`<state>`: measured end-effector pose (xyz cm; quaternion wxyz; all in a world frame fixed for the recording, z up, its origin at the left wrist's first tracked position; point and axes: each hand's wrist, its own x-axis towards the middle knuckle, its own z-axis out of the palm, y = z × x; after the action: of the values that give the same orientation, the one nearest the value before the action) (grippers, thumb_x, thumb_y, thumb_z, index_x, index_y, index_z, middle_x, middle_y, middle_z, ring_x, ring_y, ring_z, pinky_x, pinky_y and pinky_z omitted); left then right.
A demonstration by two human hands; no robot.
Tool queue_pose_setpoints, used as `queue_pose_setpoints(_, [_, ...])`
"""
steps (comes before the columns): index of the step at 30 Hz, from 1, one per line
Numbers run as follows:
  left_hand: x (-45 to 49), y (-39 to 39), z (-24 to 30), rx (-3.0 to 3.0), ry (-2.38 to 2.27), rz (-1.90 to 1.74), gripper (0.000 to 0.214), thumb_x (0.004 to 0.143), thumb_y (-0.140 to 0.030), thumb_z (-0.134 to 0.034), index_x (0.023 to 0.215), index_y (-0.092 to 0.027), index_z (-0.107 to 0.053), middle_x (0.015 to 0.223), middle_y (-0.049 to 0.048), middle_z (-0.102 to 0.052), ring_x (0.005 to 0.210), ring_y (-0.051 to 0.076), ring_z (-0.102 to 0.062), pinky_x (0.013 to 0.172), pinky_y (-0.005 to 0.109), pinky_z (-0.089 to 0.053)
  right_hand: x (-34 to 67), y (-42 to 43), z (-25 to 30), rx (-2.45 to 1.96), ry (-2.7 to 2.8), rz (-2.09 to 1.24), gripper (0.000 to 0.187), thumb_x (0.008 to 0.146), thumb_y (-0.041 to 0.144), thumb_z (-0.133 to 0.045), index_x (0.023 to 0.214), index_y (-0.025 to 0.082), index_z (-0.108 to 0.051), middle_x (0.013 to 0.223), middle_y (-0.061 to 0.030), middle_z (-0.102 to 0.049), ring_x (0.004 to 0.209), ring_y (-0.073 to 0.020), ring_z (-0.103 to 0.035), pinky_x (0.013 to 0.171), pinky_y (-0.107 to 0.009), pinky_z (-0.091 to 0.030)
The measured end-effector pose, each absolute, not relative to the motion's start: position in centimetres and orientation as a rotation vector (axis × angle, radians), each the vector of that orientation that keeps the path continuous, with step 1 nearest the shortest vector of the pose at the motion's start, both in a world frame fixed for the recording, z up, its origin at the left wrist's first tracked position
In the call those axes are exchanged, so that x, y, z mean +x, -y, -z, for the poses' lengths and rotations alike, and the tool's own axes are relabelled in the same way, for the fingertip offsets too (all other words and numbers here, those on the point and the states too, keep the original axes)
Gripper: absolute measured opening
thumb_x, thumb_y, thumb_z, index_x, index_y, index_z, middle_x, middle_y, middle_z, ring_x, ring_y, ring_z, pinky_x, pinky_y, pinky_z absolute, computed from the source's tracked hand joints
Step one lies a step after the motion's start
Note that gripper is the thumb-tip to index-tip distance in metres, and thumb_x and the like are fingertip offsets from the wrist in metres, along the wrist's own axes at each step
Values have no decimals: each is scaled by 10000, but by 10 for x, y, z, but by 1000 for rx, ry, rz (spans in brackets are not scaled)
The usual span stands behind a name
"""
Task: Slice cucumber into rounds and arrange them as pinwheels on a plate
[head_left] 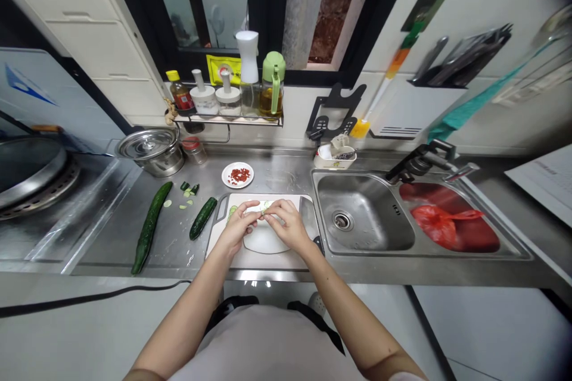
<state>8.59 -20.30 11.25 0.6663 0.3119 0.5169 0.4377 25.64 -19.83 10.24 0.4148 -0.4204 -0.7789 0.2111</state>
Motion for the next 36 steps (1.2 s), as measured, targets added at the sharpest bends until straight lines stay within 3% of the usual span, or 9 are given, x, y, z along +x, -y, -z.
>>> queue_pose_setpoints(4, [87, 202, -108, 793, -1182, -1059, 583, 580, -365, -809, 1087, -182, -587, 680, -39, -632, 539, 57, -484, 498, 178, -260, 256, 199, -100, -1072, 1942, -539, 156, 925, 307, -551, 920, 236, -690, 934, -51, -621, 937, -197, -547, 846, -342, -441])
queue_pose_setpoints(10, [88, 201, -103, 944, -1137, -1190, 524, 624, -330, -785, 1077, -186, -564, 672, -56, -625, 643, 94, -581, 673, 221, -398, 255, 199, -98, -1075, 1957, -603, 134, 919, 310, -553, 881, 232, -656, 944, -52, -631, 949, -196, -552, 856, -347, -436])
queue_pose_setpoints(24, [99, 204, -96, 1123, -1156, -1253, 456, 705, -316, -729, 1099, -191, -538, 707, -42, -585, 604, 81, -512, 589, 204, -350, 252, 195, -89, -1162, 1661, -942, 166, 816, 296, -602, 679, 201, -603, 759, -14, -610, 743, -135, -554, 545, -217, -371])
queue_pose_setpoints(36, [124, 196, -64, 1125, -1205, -1160, 390, 699, -284, -701, 1063, -173, -617, 706, -27, -580, 644, 100, -521, 664, 226, -405, 280, 191, -58, -1336, 1661, -954, 144, 771, 260, -582, 665, 185, -645, 708, -14, -652, 705, -141, -579, 669, -258, -444])
